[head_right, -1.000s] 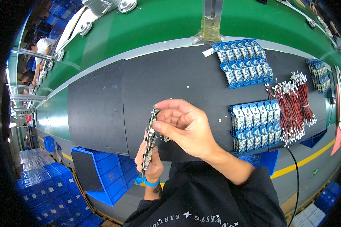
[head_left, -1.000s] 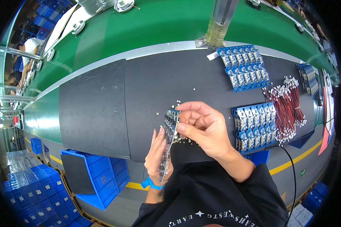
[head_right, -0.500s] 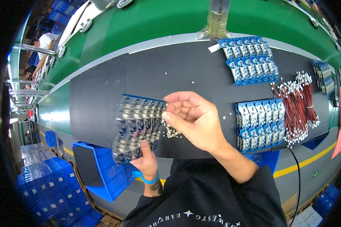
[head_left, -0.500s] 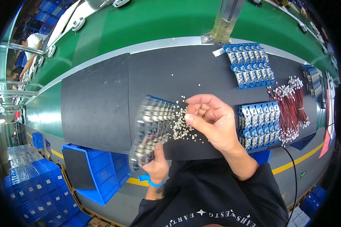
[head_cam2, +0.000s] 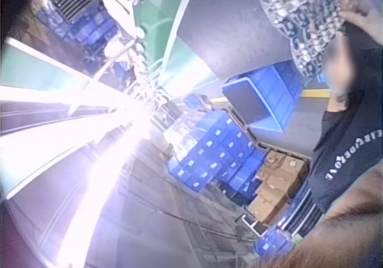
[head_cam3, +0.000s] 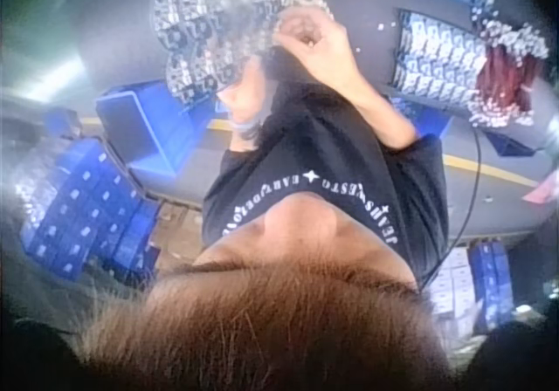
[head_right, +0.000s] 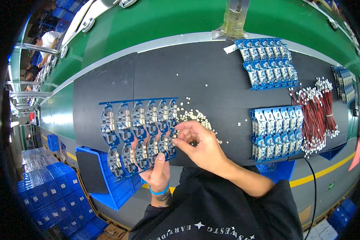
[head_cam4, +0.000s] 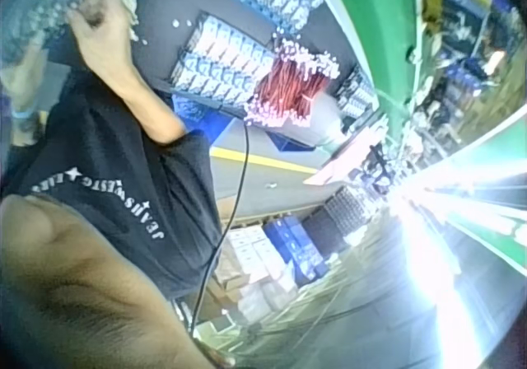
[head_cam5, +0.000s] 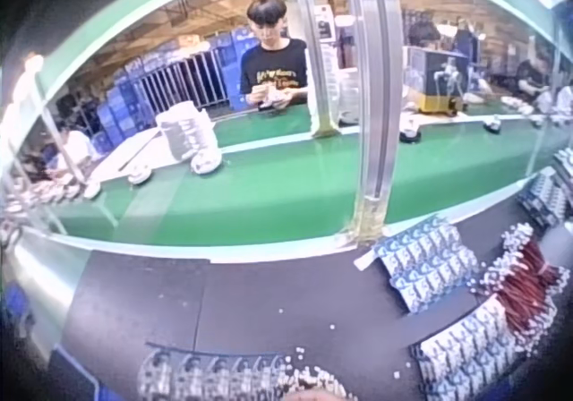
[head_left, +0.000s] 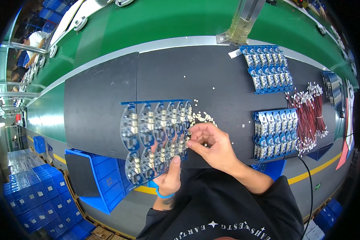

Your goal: The recorder is assembling LED circuit strips by inserting small components and then connecting bundles of wires to the finished strips.

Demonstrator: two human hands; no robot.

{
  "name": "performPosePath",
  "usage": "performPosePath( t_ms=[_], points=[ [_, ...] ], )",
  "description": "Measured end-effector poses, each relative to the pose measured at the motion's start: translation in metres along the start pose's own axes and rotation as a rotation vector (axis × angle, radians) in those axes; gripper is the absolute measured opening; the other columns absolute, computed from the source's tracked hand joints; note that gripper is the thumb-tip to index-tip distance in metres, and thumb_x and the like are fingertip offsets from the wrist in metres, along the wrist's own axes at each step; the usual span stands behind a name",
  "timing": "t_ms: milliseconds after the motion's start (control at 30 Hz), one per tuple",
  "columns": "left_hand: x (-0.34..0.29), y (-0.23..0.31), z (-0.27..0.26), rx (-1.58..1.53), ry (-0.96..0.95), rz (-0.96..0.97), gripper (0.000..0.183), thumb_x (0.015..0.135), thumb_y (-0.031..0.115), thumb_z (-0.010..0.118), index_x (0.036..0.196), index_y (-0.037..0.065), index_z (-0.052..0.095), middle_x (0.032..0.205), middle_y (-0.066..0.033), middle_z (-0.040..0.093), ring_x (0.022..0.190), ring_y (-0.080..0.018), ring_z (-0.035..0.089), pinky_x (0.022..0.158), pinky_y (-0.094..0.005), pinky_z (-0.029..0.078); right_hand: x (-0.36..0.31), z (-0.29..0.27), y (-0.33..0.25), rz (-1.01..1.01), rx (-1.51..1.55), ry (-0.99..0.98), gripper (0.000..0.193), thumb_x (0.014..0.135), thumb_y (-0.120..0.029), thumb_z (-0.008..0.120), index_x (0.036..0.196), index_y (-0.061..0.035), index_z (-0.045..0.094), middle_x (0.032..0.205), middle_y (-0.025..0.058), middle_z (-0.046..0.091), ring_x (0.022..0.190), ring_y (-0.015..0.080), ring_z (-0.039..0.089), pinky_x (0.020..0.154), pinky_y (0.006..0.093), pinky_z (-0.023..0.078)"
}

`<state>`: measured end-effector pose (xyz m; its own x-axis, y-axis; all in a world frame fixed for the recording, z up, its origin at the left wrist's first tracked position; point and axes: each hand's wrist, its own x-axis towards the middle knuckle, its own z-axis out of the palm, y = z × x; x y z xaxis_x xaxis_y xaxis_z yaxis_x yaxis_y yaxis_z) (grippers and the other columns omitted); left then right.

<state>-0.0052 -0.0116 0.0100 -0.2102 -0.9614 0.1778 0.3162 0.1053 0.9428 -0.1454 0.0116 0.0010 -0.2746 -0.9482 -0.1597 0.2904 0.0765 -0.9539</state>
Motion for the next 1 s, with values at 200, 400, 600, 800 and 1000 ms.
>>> performPosePath(
  t_ms=[200, 400, 600, 800, 1000],
  points=[
    [-0.010, -0.001, -0.006, 0.217, -0.051, -0.032, 0.059, 0.084, -0.013, 0.046, 0.139, -0.005, 0.028, 0.136, -0.0253, 0.042, 0.123, -0.0368, 0.046, 0.104, -0.0483, 0.034, 0.003, -0.002, 0.001, 0.034, -0.050, -0.014, 0.027, 0.084, -0.002, 0.068, 0.107, 0.0001, 0.055, 0.081, 0.0029, 0.062, 0.071, 0.0065, 0.058, 0.063, 0.0212, 0.047],
    [-0.015, 0.000, -0.012, 0.420, -0.164, -0.025, 0.060, 0.086, -0.013, 0.042, 0.142, -0.003, 0.023, 0.138, -0.0287, 0.037, 0.126, -0.0407, 0.043, 0.105, -0.0523, 0.034, 0.002, -0.004, 0.001, 0.053, -0.040, -0.027, 0.025, 0.084, -0.001, 0.068, 0.106, -0.0002, 0.055, 0.080, 0.0023, 0.060, 0.071, 0.0070, 0.057, 0.064, 0.0222, 0.048],
    [-0.016, -0.010, -0.006, 0.232, -0.025, 0.037, 0.057, 0.087, -0.013, 0.039, 0.141, -0.006, 0.023, 0.138, -0.0283, 0.038, 0.124, -0.0395, 0.045, 0.105, -0.0501, 0.033, 0.006, -0.006, 0.001, 0.015, -0.037, -0.015, 0.027, 0.082, -0.001, 0.069, 0.105, 0.0005, 0.055, 0.079, 0.0029, 0.060, 0.071, 0.0075, 0.058, 0.065, 0.0227, 0.049],
    [-0.015, -0.002, -0.011, 0.441, -0.120, -0.076, 0.052, 0.089, -0.011, 0.040, 0.138, -0.011, 0.025, 0.135, -0.0271, 0.043, 0.124, -0.0342, 0.046, 0.106, -0.0440, 0.032, 0.007, -0.008, -0.004, 0.086, -0.028, -0.066, 0.031, 0.081, 0.005, 0.069, 0.108, 0.0016, 0.055, 0.086, 0.0029, 0.062, 0.081, 0.0078, 0.060, 0.075, 0.0233, 0.051],
    [-0.010, 0.000, -0.010, 0.793, -0.303, 0.157, 0.050, 0.088, -0.011, 0.042, 0.136, -0.011, 0.029, 0.133, -0.0249, 0.047, 0.123, -0.0312, 0.047, 0.106, -0.0398, 0.033, 0.004, 0.002, -0.006, 0.104, 0.206, -0.081, 0.031, 0.083, 0.006, 0.067, 0.111, 0.0021, 0.053, 0.089, 0.0043, 0.062, 0.082, 0.0088, 0.060, 0.075, 0.0229, 0.051]
  ],
)
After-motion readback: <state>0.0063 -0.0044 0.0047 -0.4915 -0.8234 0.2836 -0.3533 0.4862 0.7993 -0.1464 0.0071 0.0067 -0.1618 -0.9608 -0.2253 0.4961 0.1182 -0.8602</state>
